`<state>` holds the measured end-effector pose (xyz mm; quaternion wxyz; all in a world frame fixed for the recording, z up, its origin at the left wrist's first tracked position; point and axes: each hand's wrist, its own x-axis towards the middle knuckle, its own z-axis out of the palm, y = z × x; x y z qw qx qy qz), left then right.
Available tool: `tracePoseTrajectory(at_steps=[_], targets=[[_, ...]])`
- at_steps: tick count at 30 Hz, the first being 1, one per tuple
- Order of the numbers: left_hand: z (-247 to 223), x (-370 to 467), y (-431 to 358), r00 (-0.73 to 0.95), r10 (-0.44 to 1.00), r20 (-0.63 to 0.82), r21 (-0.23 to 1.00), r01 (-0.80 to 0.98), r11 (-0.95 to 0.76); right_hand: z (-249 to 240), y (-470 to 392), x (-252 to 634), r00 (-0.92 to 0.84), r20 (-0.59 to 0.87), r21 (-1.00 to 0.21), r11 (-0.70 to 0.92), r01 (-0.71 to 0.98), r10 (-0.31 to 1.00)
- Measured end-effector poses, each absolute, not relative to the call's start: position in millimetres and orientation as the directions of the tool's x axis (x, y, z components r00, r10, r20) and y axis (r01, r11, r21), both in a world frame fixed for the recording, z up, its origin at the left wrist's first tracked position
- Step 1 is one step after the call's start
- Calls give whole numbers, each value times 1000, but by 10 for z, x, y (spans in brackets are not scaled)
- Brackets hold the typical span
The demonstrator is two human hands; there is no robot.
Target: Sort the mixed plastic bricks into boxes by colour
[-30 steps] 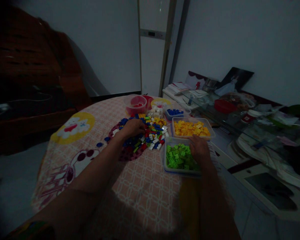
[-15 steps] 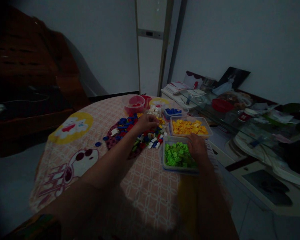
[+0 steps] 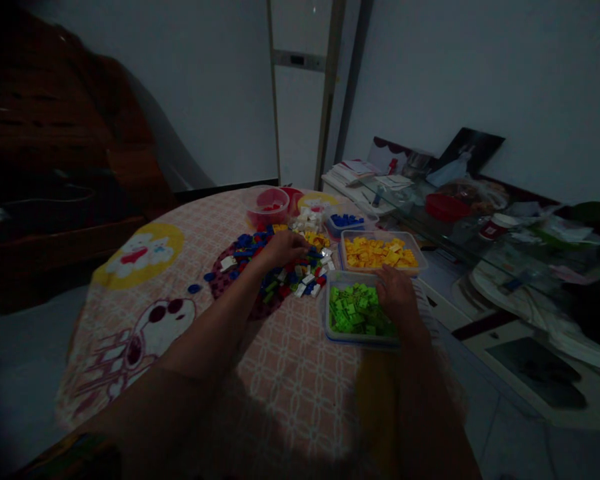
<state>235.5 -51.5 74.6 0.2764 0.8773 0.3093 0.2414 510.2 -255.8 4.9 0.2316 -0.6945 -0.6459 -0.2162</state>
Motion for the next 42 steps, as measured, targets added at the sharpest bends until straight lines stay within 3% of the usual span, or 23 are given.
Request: tracePoseTrajectory(at_steps=[3,9,14,17,26,34,42], targets=[[856,2207,-491,734,648,205,473,505,-722,56,-2566,5086,73,616,-51,-53,997,785],[955,2078,-510,806,592,8,404,539,-739,87,-2567,5078,85,597,-58,-63,996,798],[955,2062,-492,751,658,56,264,625,-735,76,-2563,5102,73,579,-46,-57,997,812],[897,2185,-547,750,650,125,279,602,-748,67,-2571,5123,69,583,-43,-54,998,810],[769,2432,-738,729,683,54,243,654,-717,78,-2567,5127,90,556,-67,-64,996,826],[769,2403,-718,814,580,32,187,565,-803,107,-2573,5076,80,579,-47,-64,997,811],[697,2392,-603,822,569,29,266,542,-797,97,-2567,5094,96,557,-79,-63,995,825]])
